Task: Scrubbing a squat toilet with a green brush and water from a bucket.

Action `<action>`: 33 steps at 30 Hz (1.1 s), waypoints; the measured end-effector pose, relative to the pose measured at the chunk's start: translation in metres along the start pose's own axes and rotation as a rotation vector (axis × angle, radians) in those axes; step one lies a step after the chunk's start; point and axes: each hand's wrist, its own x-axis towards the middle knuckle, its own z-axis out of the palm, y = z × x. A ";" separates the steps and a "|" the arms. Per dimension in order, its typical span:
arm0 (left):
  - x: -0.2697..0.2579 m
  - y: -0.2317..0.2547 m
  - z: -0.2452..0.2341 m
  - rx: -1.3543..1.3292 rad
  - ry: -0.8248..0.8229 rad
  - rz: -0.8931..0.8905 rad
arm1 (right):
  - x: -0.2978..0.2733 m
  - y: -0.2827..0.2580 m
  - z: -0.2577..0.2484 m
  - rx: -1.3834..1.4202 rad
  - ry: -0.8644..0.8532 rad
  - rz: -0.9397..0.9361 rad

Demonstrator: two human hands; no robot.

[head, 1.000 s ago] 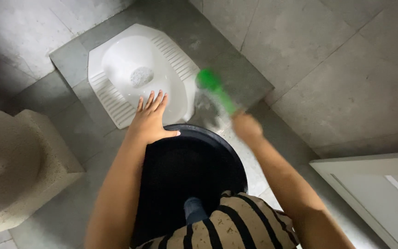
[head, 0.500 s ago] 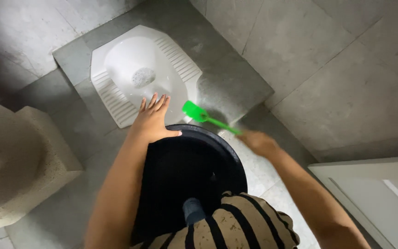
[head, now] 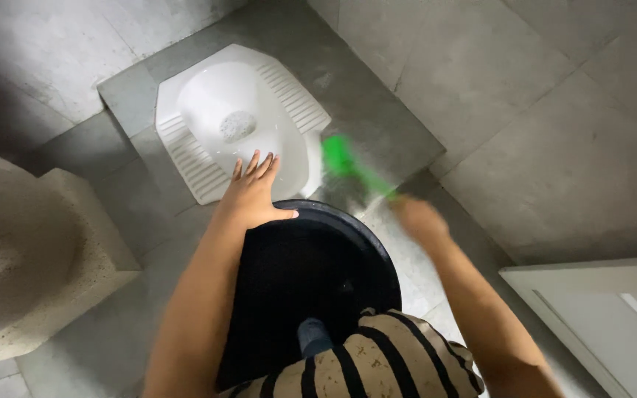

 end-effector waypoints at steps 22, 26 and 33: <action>0.002 -0.007 0.004 -0.041 -0.018 0.021 | 0.051 -0.046 -0.042 0.324 -0.436 0.244; 0.004 -0.008 0.003 -0.052 -0.018 0.015 | 0.042 -0.017 -0.064 0.136 -0.145 0.146; -0.002 -0.006 -0.001 -0.007 0.009 0.005 | 0.003 -0.037 -0.054 -0.300 0.070 0.023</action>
